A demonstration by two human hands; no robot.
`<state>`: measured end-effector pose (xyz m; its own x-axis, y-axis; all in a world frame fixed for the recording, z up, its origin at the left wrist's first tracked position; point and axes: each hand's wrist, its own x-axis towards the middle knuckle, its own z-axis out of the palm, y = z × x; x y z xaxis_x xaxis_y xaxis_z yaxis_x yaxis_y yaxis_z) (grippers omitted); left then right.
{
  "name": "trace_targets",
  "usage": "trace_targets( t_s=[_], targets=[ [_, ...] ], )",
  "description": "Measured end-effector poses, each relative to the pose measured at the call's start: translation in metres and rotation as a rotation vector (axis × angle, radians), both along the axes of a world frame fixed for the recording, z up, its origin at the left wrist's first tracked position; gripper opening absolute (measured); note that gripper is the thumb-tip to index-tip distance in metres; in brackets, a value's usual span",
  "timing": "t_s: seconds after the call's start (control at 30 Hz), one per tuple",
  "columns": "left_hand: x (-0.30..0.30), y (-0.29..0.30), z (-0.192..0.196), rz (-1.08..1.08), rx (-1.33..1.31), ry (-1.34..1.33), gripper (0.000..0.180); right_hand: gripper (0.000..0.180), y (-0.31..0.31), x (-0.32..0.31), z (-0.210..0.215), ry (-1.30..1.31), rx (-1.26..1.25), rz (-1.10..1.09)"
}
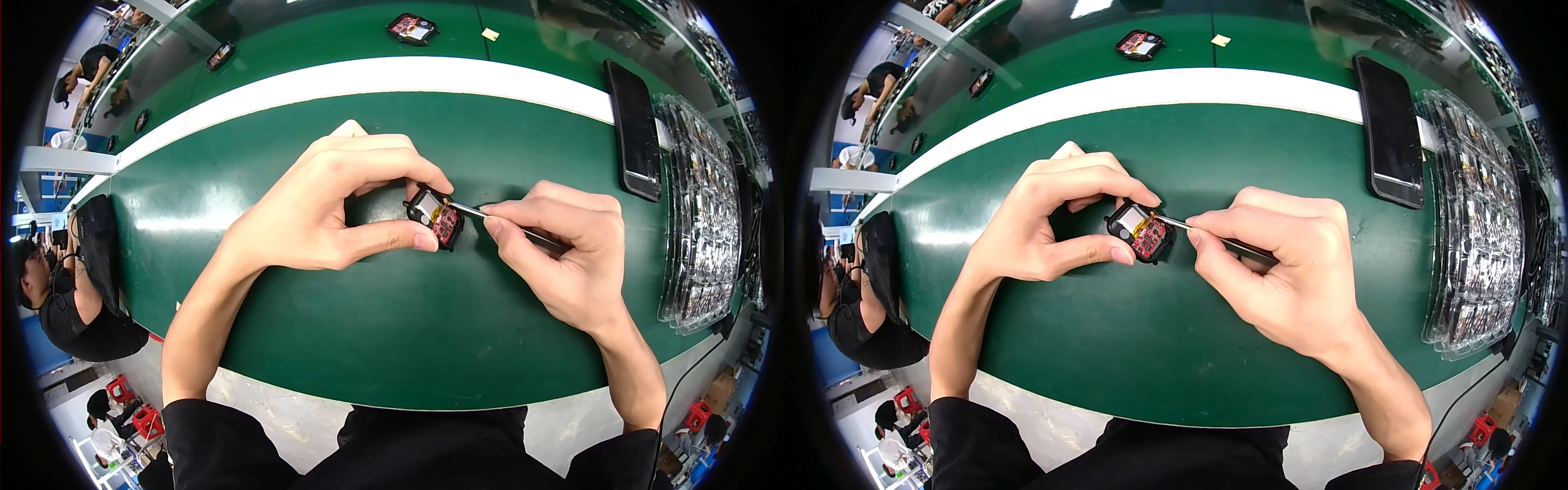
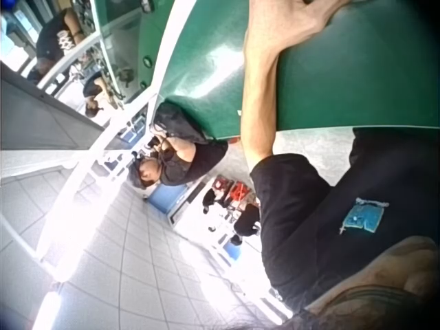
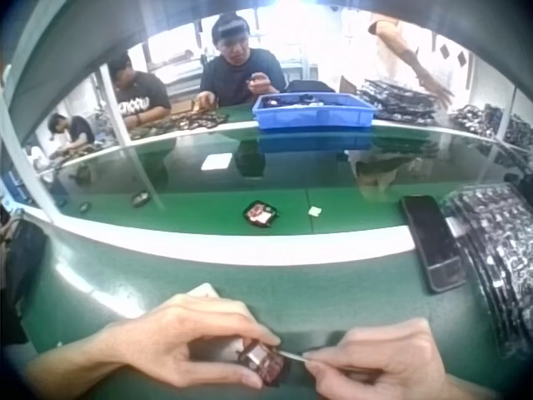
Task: Assembling or inspecting a small electronic component using a precision tool.
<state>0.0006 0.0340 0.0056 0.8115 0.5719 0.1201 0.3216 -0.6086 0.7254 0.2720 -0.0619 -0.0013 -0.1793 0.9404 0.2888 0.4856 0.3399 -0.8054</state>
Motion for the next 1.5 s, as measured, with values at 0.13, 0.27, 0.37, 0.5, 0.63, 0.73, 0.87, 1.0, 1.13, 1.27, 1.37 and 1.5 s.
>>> trace_targets(
  t_s=[0.13, 0.27, 0.37, 0.5, 0.63, 0.73, 0.87, 1.0, 1.13, 1.27, 1.37, 1.5],
  targets=[
    [0.001, -0.002, 0.002, -0.008, 0.028, -0.040, 0.049, 0.010, 0.000, -0.001, 0.000, 0.005, -0.006, -0.001],
    [0.001, -0.001, -0.002, -0.052, 0.068, -0.010, 0.042, 0.010, -0.001, -0.003, -0.002, 0.028, -0.006, -0.007],
    [0.003, -0.001, -0.001, -0.059, 0.059, -0.024, 0.043, 0.010, -0.003, -0.002, -0.003, 0.029, -0.007, -0.025],
    [0.002, -0.001, -0.005, -0.060, 0.075, -0.050, 0.043, 0.011, -0.004, 0.000, -0.003, 0.023, 0.020, -0.001],
    [0.003, 0.000, -0.004, -0.055, 0.070, -0.046, 0.043, 0.013, -0.002, -0.001, -0.006, 0.011, 0.063, 0.010],
    [0.004, 0.000, -0.003, -0.050, 0.060, -0.040, 0.042, 0.012, -0.002, -0.001, -0.004, -0.010, 0.058, -0.001],
    [0.007, 0.000, -0.008, -0.052, 0.064, -0.086, 0.043, 0.013, -0.004, 0.001, -0.007, -0.011, 0.067, 0.008],
    [0.006, -0.001, -0.007, -0.049, 0.049, -0.061, 0.043, 0.015, -0.005, -0.001, -0.006, -0.039, 0.129, 0.020],
    [0.008, -0.001, -0.006, -0.050, 0.051, -0.097, 0.038, 0.015, -0.007, 0.001, -0.006, -0.047, 0.115, 0.016],
    [0.008, -0.002, -0.005, -0.050, 0.046, -0.088, 0.033, 0.014, -0.008, 0.002, -0.003, -0.056, 0.099, 0.018],
    [0.007, -0.002, -0.005, -0.050, 0.051, -0.067, 0.036, 0.014, -0.008, 0.003, 0.000, -0.044, 0.102, 0.019],
    [0.006, -0.004, -0.006, -0.032, 0.077, -0.063, 0.040, 0.011, -0.011, 0.008, -0.006, 0.016, 0.015, -0.062]
  ],
)
